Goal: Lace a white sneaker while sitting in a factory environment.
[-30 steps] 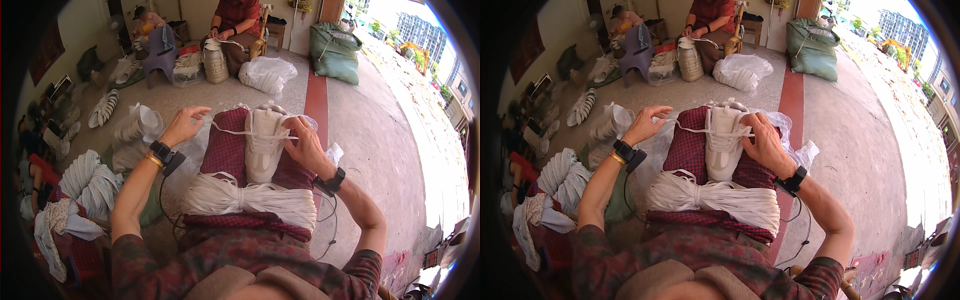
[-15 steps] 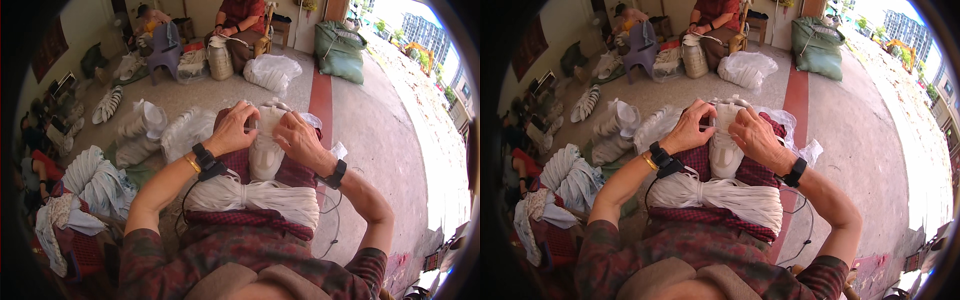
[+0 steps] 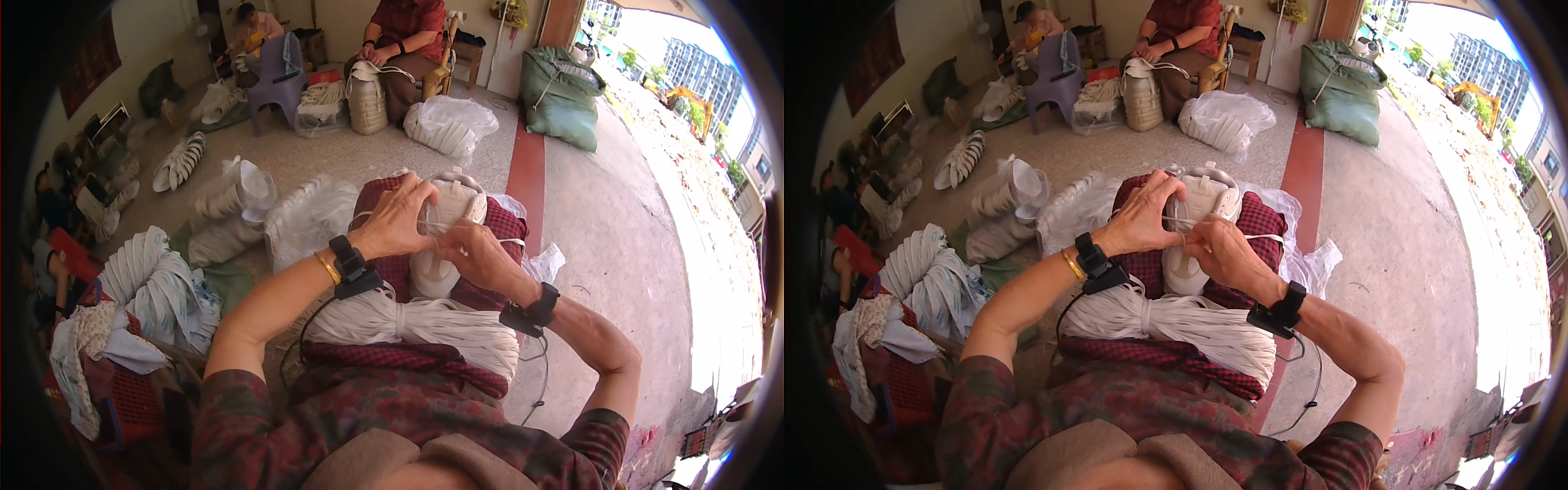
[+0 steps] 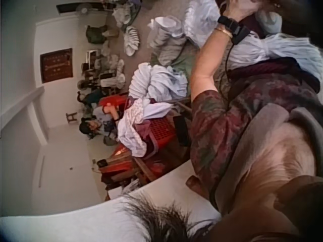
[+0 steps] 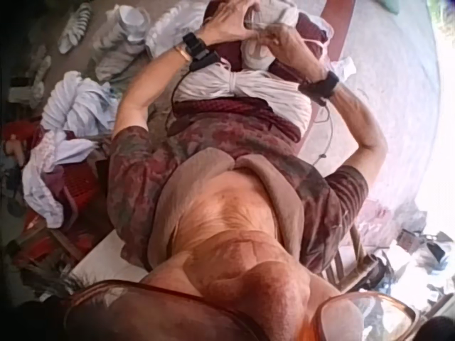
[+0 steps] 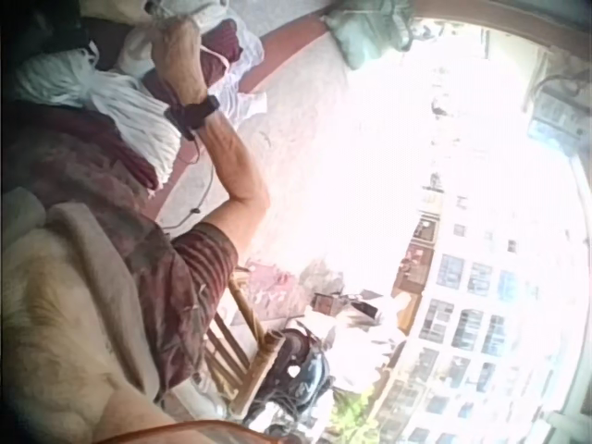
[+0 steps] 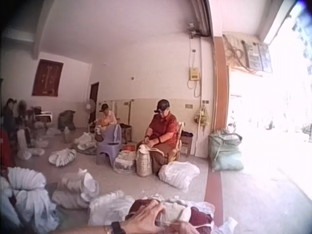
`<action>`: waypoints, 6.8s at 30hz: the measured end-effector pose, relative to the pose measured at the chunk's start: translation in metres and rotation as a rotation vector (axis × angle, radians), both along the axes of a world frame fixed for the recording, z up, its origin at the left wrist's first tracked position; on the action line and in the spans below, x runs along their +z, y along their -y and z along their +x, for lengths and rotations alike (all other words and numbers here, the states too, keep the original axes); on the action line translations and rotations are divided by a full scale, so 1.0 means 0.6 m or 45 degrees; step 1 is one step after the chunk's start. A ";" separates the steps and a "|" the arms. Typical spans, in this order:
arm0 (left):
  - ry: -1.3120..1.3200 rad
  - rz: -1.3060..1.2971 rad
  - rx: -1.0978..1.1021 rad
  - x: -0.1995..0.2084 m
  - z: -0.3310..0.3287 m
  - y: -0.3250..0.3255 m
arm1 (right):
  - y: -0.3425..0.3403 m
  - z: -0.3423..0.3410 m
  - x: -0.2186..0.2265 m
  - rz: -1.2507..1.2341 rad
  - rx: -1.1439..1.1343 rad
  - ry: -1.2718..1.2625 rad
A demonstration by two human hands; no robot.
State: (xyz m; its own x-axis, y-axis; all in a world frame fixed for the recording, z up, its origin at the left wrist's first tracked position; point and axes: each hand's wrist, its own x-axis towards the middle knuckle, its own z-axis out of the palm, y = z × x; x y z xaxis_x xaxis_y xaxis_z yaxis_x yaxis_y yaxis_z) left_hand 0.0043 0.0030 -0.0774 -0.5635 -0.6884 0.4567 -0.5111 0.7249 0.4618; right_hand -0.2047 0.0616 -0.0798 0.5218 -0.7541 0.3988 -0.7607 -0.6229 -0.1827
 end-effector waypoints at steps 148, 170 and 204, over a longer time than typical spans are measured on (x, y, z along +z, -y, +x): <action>-0.242 0.363 -0.190 -0.055 0.021 0.082 | -0.007 -0.116 -0.061 -0.257 -0.254 0.272; -0.270 0.363 -0.140 -0.067 0.029 0.073 | 0.014 -0.126 -0.101 -0.285 -0.194 0.377; -0.168 -0.778 1.012 0.110 0.264 0.083 | 0.010 -0.128 -0.080 -0.249 -0.274 0.314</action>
State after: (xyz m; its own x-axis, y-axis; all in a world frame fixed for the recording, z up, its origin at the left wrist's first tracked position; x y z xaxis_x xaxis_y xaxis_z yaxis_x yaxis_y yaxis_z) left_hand 0.1627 -0.0469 -0.0115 0.0368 -0.4699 0.8819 -0.9204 0.3279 0.2131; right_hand -0.2813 0.0555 -0.1279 0.2304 -0.7331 0.6400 -0.8258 -0.4951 -0.2699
